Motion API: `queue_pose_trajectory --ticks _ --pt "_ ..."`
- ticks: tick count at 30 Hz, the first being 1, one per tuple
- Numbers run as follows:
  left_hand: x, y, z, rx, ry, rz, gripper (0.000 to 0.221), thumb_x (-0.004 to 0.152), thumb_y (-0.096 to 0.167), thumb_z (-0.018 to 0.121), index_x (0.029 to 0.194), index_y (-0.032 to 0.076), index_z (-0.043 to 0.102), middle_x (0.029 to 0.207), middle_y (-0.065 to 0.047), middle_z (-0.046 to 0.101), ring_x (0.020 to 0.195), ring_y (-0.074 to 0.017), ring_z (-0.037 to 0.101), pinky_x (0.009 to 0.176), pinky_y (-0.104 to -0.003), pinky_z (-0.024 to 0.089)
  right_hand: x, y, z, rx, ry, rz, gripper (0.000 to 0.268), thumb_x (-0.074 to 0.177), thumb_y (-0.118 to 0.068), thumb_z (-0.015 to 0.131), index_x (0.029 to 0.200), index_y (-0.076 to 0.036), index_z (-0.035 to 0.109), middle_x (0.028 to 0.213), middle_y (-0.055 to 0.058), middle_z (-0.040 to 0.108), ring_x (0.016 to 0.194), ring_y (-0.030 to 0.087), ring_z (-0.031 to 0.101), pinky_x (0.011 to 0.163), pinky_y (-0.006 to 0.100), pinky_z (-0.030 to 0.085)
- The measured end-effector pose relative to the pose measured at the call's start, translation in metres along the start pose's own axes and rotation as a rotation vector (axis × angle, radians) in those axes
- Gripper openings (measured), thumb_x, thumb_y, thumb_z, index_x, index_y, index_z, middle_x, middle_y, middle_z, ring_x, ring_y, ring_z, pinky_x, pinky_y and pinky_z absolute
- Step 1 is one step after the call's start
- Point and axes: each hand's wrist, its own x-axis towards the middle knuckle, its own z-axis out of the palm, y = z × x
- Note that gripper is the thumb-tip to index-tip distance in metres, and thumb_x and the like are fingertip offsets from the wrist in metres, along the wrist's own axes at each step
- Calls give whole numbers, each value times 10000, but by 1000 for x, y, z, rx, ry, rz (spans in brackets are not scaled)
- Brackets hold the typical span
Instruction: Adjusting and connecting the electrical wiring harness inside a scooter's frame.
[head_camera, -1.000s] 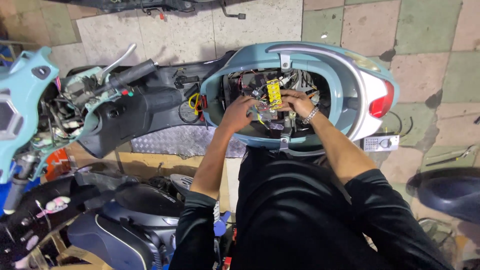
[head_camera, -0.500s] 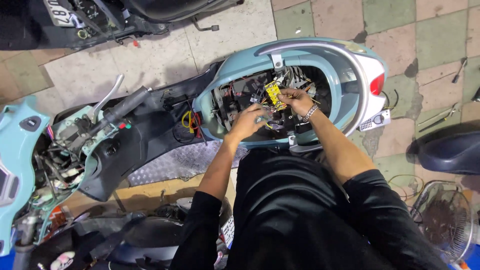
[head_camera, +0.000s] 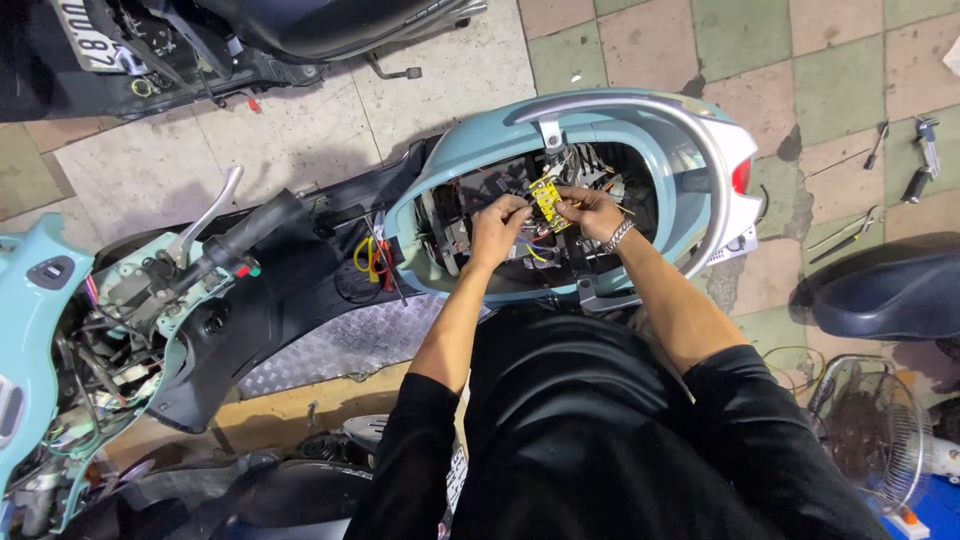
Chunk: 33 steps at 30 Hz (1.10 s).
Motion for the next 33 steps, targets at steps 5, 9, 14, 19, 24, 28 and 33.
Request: queue_pose_trajectory --ticks 5,9,14,19,24,28,33 --pt "7 -13 7 31 20 -88 134 914 293 734 1027 290 806 880 -12 792 944 -253 750 851 -367 590 0 0 0 21 -11 2 376 948 -151 783 1278 2 687 879 72 702 812 126 632 756 279 555" --pt "6 -11 8 49 16 -121 154 900 304 714 1024 329 802 669 47 745 805 -171 761 806 -335 606 -2 -4 -3 1 -21 3 367 944 -157 778 1277 -24 700 871 42 688 817 117 625 759 269 552" --pt "5 -6 4 48 71 7 147 919 214 731 1034 212 823 974 -61 794 992 -292 738 892 -405 582 -1 -4 -7 -64 -41 11 374 953 -174 765 1303 -58 701 871 99 704 831 157 647 760 299 572" --pt "-1 2 -1 31 73 45 152 921 221 735 1044 201 821 1003 -65 791 1026 -299 725 913 -425 575 0 -2 -5 -101 -44 13 370 952 -200 773 1293 -70 714 872 126 720 834 175 659 749 322 576" --pt "-4 35 -8 244 18 -38 161 938 312 700 1041 255 810 992 -29 793 1009 -298 730 898 -434 587 4 2 -6 -96 -52 -5 385 942 -193 782 1291 -47 709 869 154 726 830 197 674 731 340 588" --pt "5 39 2 502 -39 -153 183 920 372 667 1031 322 804 991 -2 794 1011 -276 743 925 -428 591 4 3 -7 -91 -56 -8 391 938 -191 787 1290 -42 708 868 158 730 819 203 682 729 347 592" --pt "17 44 -3 284 12 -350 260 827 350 784 1046 209 799 1013 -86 790 1064 -303 732 915 -457 589 8 12 -10 -17 -35 -12 391 930 -167 789 1284 -25 703 867 133 722 818 181 671 728 329 592"
